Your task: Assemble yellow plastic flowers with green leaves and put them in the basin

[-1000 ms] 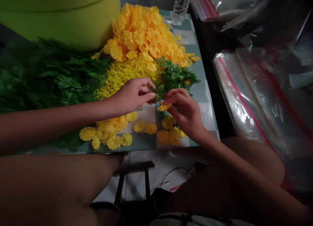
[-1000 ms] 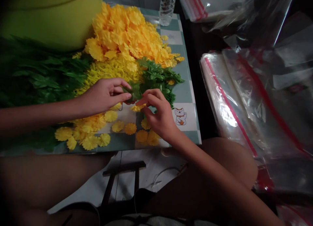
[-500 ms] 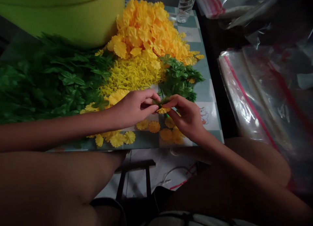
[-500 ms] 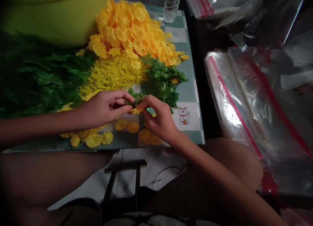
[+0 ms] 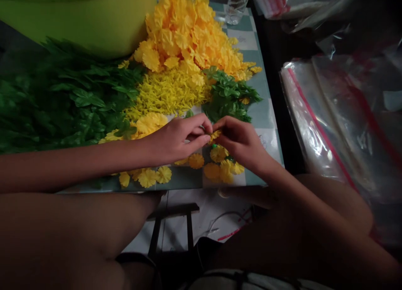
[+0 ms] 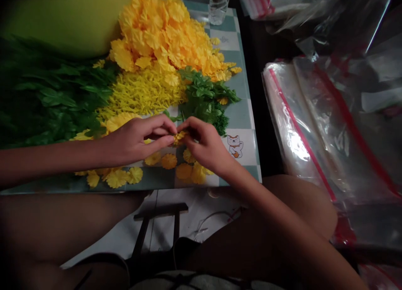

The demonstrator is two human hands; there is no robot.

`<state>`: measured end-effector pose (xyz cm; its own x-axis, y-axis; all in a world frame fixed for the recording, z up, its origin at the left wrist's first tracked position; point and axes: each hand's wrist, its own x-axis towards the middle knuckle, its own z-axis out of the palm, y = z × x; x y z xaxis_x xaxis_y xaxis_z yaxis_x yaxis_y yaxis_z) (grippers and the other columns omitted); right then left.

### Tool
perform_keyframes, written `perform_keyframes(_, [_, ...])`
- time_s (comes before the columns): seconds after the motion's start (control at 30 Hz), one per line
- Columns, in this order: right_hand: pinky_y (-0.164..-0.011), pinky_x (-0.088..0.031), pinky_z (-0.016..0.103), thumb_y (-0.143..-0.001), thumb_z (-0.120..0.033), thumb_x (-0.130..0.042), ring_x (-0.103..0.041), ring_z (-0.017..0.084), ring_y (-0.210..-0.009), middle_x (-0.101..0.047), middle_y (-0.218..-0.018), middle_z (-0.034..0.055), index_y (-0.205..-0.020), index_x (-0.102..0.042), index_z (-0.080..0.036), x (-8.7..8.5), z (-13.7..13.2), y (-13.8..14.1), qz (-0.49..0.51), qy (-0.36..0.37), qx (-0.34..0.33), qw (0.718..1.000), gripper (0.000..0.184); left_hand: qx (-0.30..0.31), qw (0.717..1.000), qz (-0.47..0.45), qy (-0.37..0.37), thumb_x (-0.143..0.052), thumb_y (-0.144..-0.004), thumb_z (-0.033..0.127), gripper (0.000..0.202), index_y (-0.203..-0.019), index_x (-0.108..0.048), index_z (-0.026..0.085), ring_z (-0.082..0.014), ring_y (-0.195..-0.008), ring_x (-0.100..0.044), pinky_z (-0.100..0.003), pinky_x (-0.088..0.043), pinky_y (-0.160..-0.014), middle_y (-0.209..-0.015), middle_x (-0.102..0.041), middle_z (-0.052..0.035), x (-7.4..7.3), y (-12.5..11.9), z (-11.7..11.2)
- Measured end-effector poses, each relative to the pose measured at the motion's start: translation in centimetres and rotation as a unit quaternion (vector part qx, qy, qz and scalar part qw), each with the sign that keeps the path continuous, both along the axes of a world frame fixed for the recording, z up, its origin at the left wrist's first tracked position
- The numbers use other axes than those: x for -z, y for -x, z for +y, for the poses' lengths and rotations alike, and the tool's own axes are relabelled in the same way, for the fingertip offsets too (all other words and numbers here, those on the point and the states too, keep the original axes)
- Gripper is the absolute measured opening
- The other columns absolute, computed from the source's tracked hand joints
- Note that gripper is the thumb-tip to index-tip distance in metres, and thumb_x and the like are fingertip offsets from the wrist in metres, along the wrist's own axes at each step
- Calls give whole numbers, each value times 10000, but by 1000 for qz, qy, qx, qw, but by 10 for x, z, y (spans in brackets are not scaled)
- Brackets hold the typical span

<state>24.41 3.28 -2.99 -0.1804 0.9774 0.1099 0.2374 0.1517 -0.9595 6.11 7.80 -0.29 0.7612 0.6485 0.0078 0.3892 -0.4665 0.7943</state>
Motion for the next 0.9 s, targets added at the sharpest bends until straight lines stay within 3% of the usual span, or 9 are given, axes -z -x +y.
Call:
perform_keyframes(0.07, [-554, -445, 249, -748, -83, -573, -547, 111, -599, -577, -685, -21, -787, -579, -189, -4, 9, -11, 12, -3, 57, 998, 113, -20, 999, -7, 28, -486, -872, 258, 109, -947, -526, 190, -126, -696, -636, -227, -454, -638, -753, -682, 14, 2, -4, 2])
perform_keyframes(0.17, [-551, -473, 252, -756, -71, -580, -570, 98, -562, -580, -689, -31, -774, -565, -199, -10, 17, -27, 71, -9, 129, 989, 130, -3, 999, 33, -16, -519, -843, 247, 93, -829, -581, 179, -129, -655, -610, -232, -428, -609, -703, -653, 8, 7, -12, 6])
perform_keyframes(0.27, [-589, -520, 273, -781, -76, -577, -600, 98, -575, -587, -712, -35, -774, -553, -210, -16, 17, -35, 112, -2, 143, 983, 137, 54, 993, 75, -77, -563, -814, 250, 102, -803, -625, 169, -139, -665, -584, -248, -412, -616, -727, -643, -12, 11, -23, 9])
perform_keyframes(0.43, [-607, -550, 286, -789, -85, -599, -615, 97, -585, -596, -711, -39, -771, -543, -209, -18, 11, -40, 134, 4, 148, 980, 137, 120, 957, 174, -200, -653, -766, 376, 242, -810, -669, 138, -241, -841, -565, -359, -412, -776, -816, -623, -79, 15, -43, 8])
perform_keyframes(0.53, [-605, -556, 293, -790, -99, -615, -623, 103, -594, -603, -705, -43, -772, -545, -211, -19, 10, -40, 138, 4, 148, 979, 134, 125, 962, 178, -166, -647, -754, 295, 159, -691, -664, 150, -225, -821, -556, -333, -415, -750, -748, -601, -58, 18, -46, 8])
perform_keyframes(0.63, [-595, -557, 286, -772, -46, -597, -618, 98, -564, -609, -667, -54, -752, -552, -210, -22, 10, -39, 161, 16, 158, 974, 171, 104, 975, 176, -84, -632, -731, 257, 121, -668, -663, 158, -162, -685, -569, -260, -417, -623, -715, -621, -29, 16, -42, 19])
perform_keyframes(0.73, [-584, -550, 269, -767, -2, -562, -612, 85, -534, -605, -633, -64, -734, -553, -205, -25, 10, -36, 178, 25, 167, 970, 205, 112, 953, 281, 8, -654, -674, 254, 99, -640, -670, 163, -116, -495, -496, -230, -347, -498, -546, -580, 12, 6, -35, 40])
perform_keyframes(0.8, [-582, -545, 263, -767, 4, -558, -610, 80, -527, -607, -624, -66, -733, -551, -202, -25, 11, -35, 179, 29, 164, 970, 209, 138, 934, 328, -26, -652, -647, 211, 78, -690, -682, 154, -110, -506, -483, -222, -330, -501, -564, -583, 13, -1, -33, 50])
perform_keyframes(0.9, [-579, -545, 269, -769, -31, -591, -614, 81, -526, -608, -628, -68, -741, -550, -202, -21, 12, -35, 163, 27, 156, 974, 178, 112, 950, 269, -113, -622, -631, 150, 215, -838, -677, 163, -148, -654, -539, -236, -368, -567, -767, -631, -24, -4, -38, 49])
